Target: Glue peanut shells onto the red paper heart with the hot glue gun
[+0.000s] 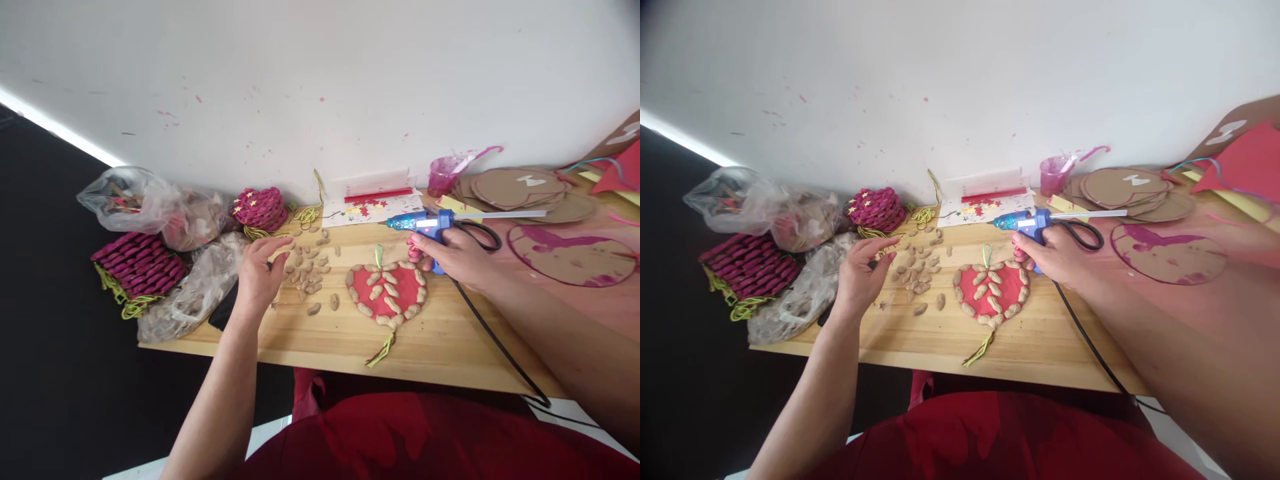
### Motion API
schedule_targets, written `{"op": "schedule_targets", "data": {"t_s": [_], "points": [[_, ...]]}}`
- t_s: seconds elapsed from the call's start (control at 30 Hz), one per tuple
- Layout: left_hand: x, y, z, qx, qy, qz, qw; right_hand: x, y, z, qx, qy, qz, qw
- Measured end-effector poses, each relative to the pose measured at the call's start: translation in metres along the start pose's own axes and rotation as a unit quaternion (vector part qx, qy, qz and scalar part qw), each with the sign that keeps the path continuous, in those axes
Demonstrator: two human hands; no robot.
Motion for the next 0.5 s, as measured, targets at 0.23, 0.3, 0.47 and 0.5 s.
{"op": "schedule_targets", "data": {"t_s": [0.23,0.3,0.47,0.5], "points": [[0.028,0.001,0.001,-0.001,-0.077,0.015,0.997,0.001,-0.003,0.002,0.009,0.006,0.008,1.000],[0.031,-0.005,-0.001,-0.023,-0.090,0.001,0.996,0.001,-0.004,0.002,0.006,0.001,0.013,1.000],[0.025,-0.024,-0.011,-0.062,-0.096,-0.039,0.993,-0.001,-0.001,0.001,0.002,0.004,0.016,1.000],[0.024,-0.029,-0.013,-0.067,-0.095,-0.051,0.992,-0.001,-0.001,0.000,0.000,0.002,0.015,1.000]]}}
Point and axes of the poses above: each hand's wrist, its own z-axis away from the middle knuckle, its own x-axis out of the palm, y = z × x, the point moved 8 cm from there along -z, towards the middle knuckle, and after that the axes turned 4 degrees about -z, right-handed, at the moved point
